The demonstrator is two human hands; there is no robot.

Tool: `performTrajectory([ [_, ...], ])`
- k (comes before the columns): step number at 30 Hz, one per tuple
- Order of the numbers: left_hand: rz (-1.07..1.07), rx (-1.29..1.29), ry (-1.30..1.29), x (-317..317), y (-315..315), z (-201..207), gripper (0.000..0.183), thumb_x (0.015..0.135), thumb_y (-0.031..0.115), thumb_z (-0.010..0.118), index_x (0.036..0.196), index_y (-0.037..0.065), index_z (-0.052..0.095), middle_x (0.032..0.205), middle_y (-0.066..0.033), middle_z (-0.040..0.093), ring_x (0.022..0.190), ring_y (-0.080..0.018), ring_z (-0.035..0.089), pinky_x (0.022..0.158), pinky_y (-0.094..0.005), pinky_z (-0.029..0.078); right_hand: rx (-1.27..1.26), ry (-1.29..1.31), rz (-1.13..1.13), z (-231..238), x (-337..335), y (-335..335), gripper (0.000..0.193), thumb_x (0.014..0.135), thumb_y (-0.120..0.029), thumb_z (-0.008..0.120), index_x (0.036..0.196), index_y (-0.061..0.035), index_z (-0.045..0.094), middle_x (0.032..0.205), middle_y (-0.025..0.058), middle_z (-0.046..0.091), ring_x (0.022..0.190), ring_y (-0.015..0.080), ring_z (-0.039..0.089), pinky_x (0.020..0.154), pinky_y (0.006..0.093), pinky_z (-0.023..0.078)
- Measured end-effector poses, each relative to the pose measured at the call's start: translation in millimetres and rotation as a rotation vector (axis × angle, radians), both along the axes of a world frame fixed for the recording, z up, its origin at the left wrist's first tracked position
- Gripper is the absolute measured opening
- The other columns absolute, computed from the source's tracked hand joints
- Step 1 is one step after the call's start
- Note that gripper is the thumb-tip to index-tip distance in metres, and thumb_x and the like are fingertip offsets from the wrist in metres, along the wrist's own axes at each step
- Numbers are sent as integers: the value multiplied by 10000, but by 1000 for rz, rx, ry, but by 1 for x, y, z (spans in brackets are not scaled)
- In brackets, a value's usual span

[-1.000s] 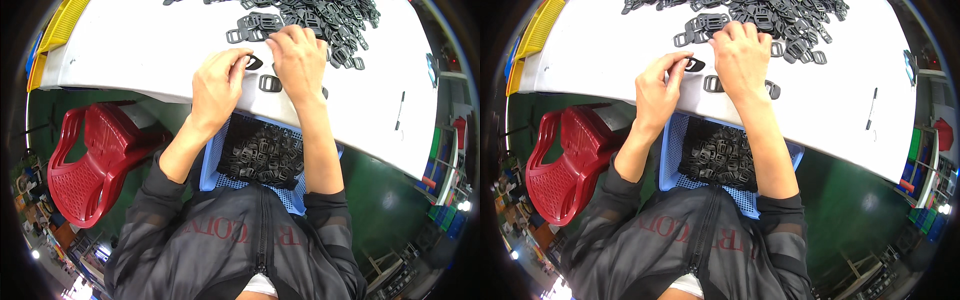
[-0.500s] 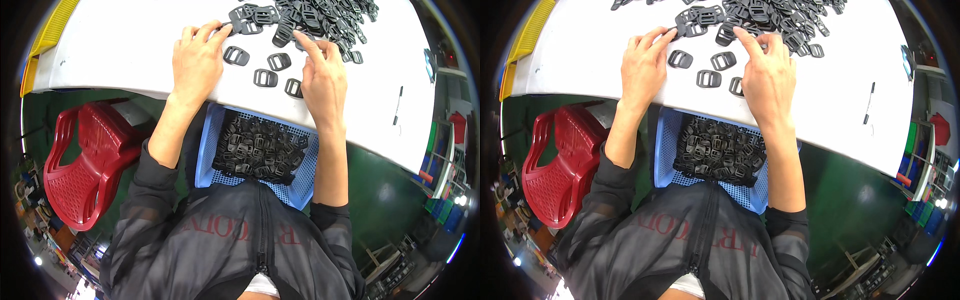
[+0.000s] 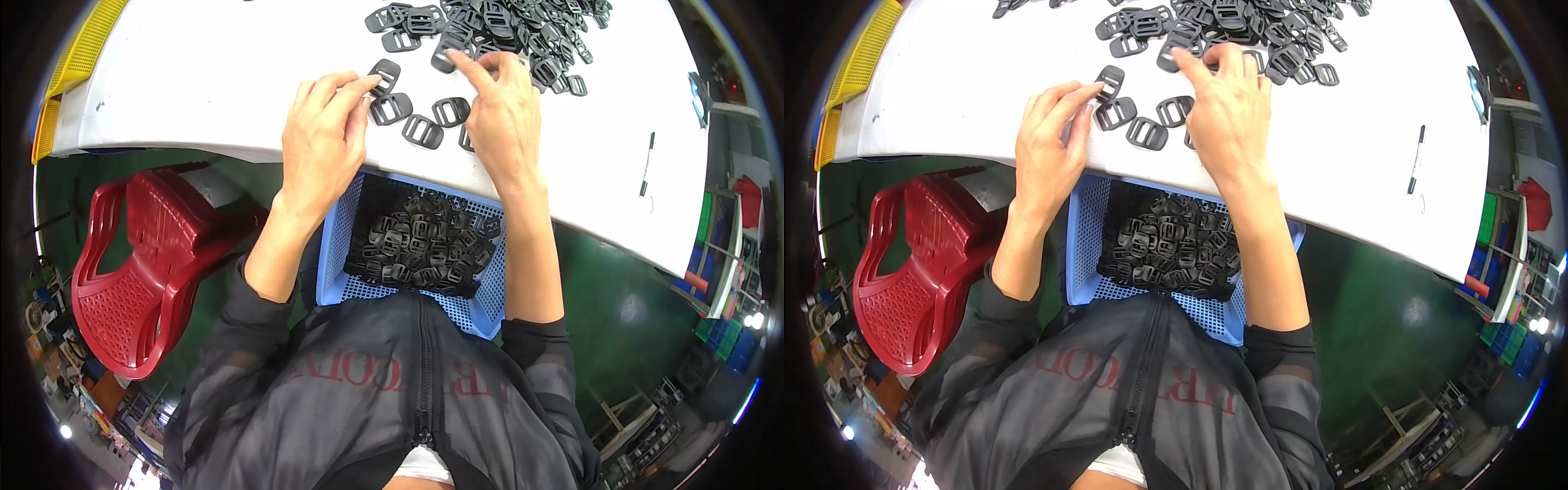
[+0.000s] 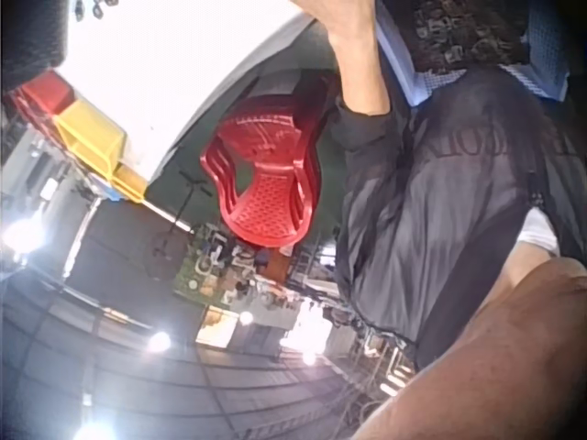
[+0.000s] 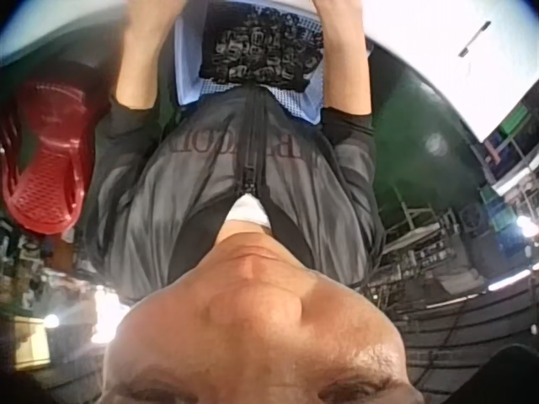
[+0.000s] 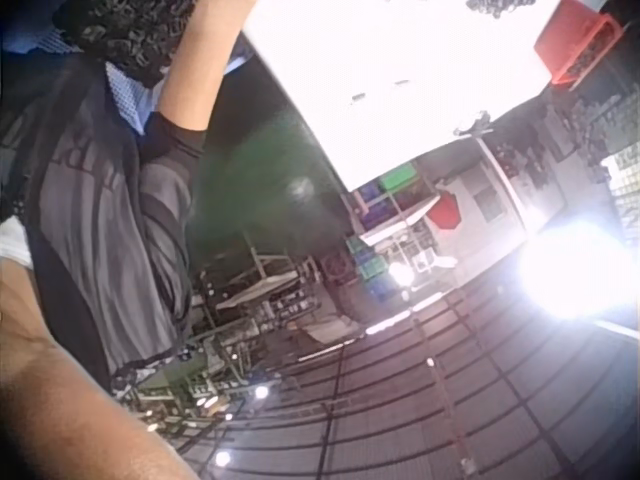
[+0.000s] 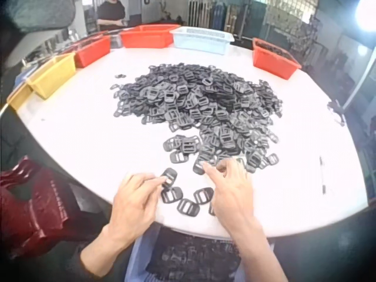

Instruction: The person pulls plastic buckles from a pile on the table, arranges and turns them over on the surface by hand, and pushes them into a blue basket.

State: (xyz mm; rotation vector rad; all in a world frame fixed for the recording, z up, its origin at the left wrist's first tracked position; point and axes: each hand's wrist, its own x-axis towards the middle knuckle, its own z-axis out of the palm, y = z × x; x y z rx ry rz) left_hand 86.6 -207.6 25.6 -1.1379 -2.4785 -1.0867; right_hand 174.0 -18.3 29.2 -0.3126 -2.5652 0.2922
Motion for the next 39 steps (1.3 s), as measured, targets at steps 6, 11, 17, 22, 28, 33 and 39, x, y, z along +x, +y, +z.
performTrajectory([
  [6, 18, 11, -14, 0, -4, 0, 302, 859, 9, 633, 1146, 88, 687, 1122, -111, 652, 965, -287, 593, 876, -358, 482, -45, -85, 54, 7, 23, -4, 419, 728, 52, 597, 1036, -195, 736, 1037, 49, 593, 965, 234, 557, 797, 373, 420],
  [11, -108, -72, 175, -29, 7, -3, 285, 839, 48, 670, 1121, 85, 698, 1085, -63, 674, 933, -265, 592, 831, -344, 499, -243, 26, -67, 20, 50, 16, 463, 753, 121, 500, 1081, -127, 713, 1093, 107, 597, 982, 278, 582, 866, 383, 476],
  [17, -186, 92, -180, -32, 11, 6, 171, 893, 109, 658, 1041, 36, 704, 922, -60, 692, 748, -175, 597, 700, -276, 479, -251, -110, -306, 13, 73, 19, 432, 761, 122, 498, 1072, -94, 705, 1052, 127, 605, 1007, 300, 594, 863, 386, 491],
  [22, -5, -245, -247, -38, 4, 20, 246, 880, 143, 649, 1096, 31, 682, 922, -101, 671, 782, -202, 609, 714, -293, 476, -358, -112, -184, 14, 64, 5, 400, 752, 115, 515, 1047, -76, 705, 995, 130, 611, 958, 304, 606, 835, 386, 493],
  [28, -157, -176, -103, -30, 18, 13, 420, 826, -57, 493, 1179, 96, 662, 994, -129, 616, 895, -291, 624, 834, -356, 498, -189, -27, -34, 2, 23, -2, 409, 717, 92, 572, 1045, -106, 713, 1028, 118, 587, 963, 299, 582, 813, 392, 506],
  [33, -221, -186, -49, 5, 31, 12, 445, 781, -75, 500, 1157, 93, 668, 1023, -122, 602, 928, -309, 616, 840, -382, 502, -154, -70, 32, 6, 29, -5, 414, 715, 69, 584, 1056, -123, 717, 990, 106, 564, 933, 300, 557, 802, 402, 479],
  [39, -553, -290, -404, 15, 14, 39, 337, 786, -68, 517, 1053, 47, 688, 955, -132, 649, 899, -305, 646, 805, -380, 512, -475, -348, 288, 35, 79, -8, 362, 724, 92, 530, 955, -101, 732, 883, 94, 583, 913, 282, 561, 827, 377, 447],
])
